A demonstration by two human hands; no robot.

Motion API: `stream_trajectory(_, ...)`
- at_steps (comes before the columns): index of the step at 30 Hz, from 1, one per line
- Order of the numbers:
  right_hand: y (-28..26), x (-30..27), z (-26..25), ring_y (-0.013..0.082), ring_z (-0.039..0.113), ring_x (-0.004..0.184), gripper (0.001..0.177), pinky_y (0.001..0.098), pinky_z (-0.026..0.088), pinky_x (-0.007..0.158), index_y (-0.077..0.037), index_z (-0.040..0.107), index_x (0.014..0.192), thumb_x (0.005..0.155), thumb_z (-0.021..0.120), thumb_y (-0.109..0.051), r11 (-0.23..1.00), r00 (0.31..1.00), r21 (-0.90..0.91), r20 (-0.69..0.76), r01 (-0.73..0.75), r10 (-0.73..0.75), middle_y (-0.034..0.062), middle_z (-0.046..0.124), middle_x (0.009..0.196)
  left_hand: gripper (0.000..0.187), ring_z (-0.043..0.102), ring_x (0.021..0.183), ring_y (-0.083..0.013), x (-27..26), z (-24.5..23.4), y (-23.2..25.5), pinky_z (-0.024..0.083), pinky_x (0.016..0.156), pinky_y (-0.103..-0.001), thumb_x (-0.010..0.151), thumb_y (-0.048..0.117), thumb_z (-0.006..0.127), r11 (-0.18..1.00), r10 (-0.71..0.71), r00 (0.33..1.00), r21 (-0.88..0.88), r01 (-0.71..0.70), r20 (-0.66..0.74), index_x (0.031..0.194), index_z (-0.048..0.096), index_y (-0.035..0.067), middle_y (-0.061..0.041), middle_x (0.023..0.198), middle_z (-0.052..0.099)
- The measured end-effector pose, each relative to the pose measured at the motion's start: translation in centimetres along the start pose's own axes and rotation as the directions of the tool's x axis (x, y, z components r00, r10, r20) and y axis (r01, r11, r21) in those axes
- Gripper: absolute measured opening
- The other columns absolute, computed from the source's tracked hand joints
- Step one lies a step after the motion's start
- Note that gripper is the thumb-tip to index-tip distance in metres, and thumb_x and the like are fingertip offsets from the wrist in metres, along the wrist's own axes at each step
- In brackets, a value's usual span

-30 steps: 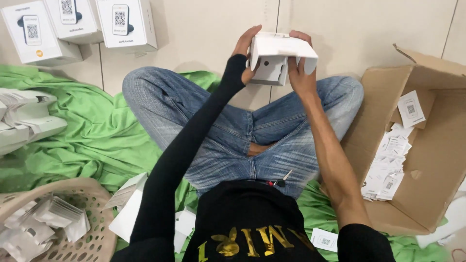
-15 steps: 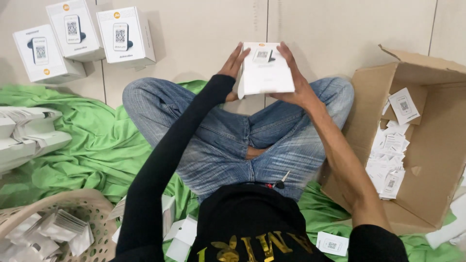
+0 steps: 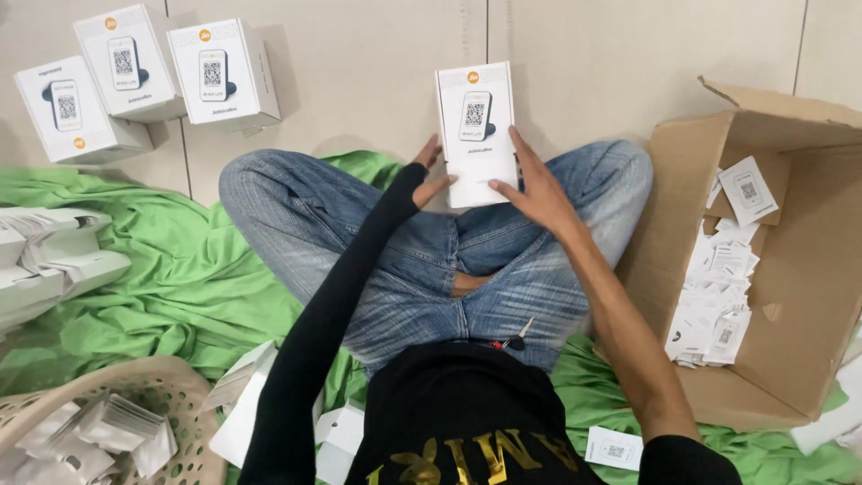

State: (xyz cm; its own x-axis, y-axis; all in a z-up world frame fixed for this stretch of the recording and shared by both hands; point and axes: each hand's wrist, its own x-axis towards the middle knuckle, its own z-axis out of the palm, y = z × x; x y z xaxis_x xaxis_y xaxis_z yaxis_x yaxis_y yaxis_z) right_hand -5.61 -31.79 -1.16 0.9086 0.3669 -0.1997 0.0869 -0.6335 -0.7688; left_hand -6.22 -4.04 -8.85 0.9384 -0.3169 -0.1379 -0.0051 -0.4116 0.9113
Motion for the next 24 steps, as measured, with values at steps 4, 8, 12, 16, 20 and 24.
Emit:
stream_trajectory(4, -1.0, -0.9, 0.8, 0.0451, 0.047, 0.142, 0.092, 0.0506, 0.043, 0.113, -0.014, 0.001, 0.165, 0.101, 0.063, -0.036, 0.999, 0.998, -0.050, 0.066, -0.001, 0.005, 0.0279, 0.035, 0.161, 0.094, 0.043, 0.144, -0.0424, -2.0, 1.5, 3.6, 0.037, 0.116, -0.046, 0.092, 0.026, 0.065, 0.959, -0.183, 0.980, -0.205, 0.196, 0.083, 0.162, 0.009, -0.002, -0.035, 0.152, 0.044)
stream_trajectory(8, -0.5, -0.2, 0.7, 0.0456, 0.050, 0.138, 0.092, 0.0523, 0.046, 0.111, -0.019, -0.009, 0.166, 0.104, 0.057, -0.034, 0.995, 0.988, -0.087, 0.148, -0.039, 0.052, 0.0288, 0.039, 0.159, 0.089, 0.059, 0.127, -0.0420, -1.4, 2.1, 1.7, 0.048, 0.108, -0.043, 0.094, 0.025, 0.062, 0.972, -0.120, 0.991, -0.195, 0.128, 0.057, 0.161, 0.010, -0.005, -0.039, 0.135, 0.054)
stream_trajectory(12, -0.8, -0.3, 0.5, 0.0458, 0.054, 0.131, 0.089, 0.0541, 0.050, 0.101, -0.023, -0.008, 0.163, 0.103, 0.056, -0.036, 0.984, 0.988, -0.176, 0.157, 0.021, 0.007, 0.0300, 0.041, 0.159, 0.082, 0.074, 0.098, -0.0395, -1.1, 1.3, 1.9, 0.059, 0.087, -0.043, 0.094, 0.028, 0.063, 0.990, -0.131, 0.991, 0.060, 0.130, 0.016, 0.156, 0.022, -0.007, -0.033, 0.105, 0.071)
stream_trajectory(16, -4.1, -0.3, -1.3, 0.0426, 0.065, 0.119, 0.091, 0.0511, 0.056, 0.094, -0.025, -0.008, 0.166, 0.103, 0.055, -0.043, 0.958, 0.968, -0.273, 0.206, -0.085, 0.145, 0.0284, 0.056, 0.143, 0.076, 0.075, 0.096, -0.0385, -0.6, 1.1, 1.1, 0.058, 0.086, -0.043, 0.093, 0.027, 0.063, 0.997, -0.071, 0.996, 0.038, 0.069, 0.056, 0.153, 0.033, -0.008, -0.031, 0.104, 0.072)
stream_trajectory(20, -4.0, -0.4, -1.3, 0.0395, 0.072, 0.107, 0.090, 0.0479, 0.059, 0.086, -0.025, -0.004, 0.169, 0.104, 0.053, -0.046, 0.903, 0.941, -0.409, 0.233, -0.133, 0.244, 0.0260, 0.069, 0.126, 0.076, 0.075, 0.093, -0.0361, -0.6, 0.9, 1.1, 0.058, 0.082, -0.041, 0.093, 0.031, 0.062, 0.993, -0.033, 0.999, 0.115, 0.030, 0.024, 0.152, 0.037, -0.009, -0.028, 0.100, 0.073)
stream_trajectory(24, -4.5, -0.1, -1.7, 0.0387, 0.070, 0.110, 0.086, 0.0484, 0.061, 0.082, -0.026, 0.007, 0.166, 0.099, 0.058, -0.046, 0.910, 0.975, -0.414, 0.192, -0.021, 0.110, 0.0238, 0.061, 0.138, 0.084, 0.074, 0.093, -0.0355, -0.3, 1.6, -1.5, 0.059, 0.078, -0.040, 0.093, 0.038, 0.068, 0.956, 0.012, 1.000, 0.293, -0.005, -0.022, 0.151, 0.033, -0.013, -0.028, 0.102, 0.072)
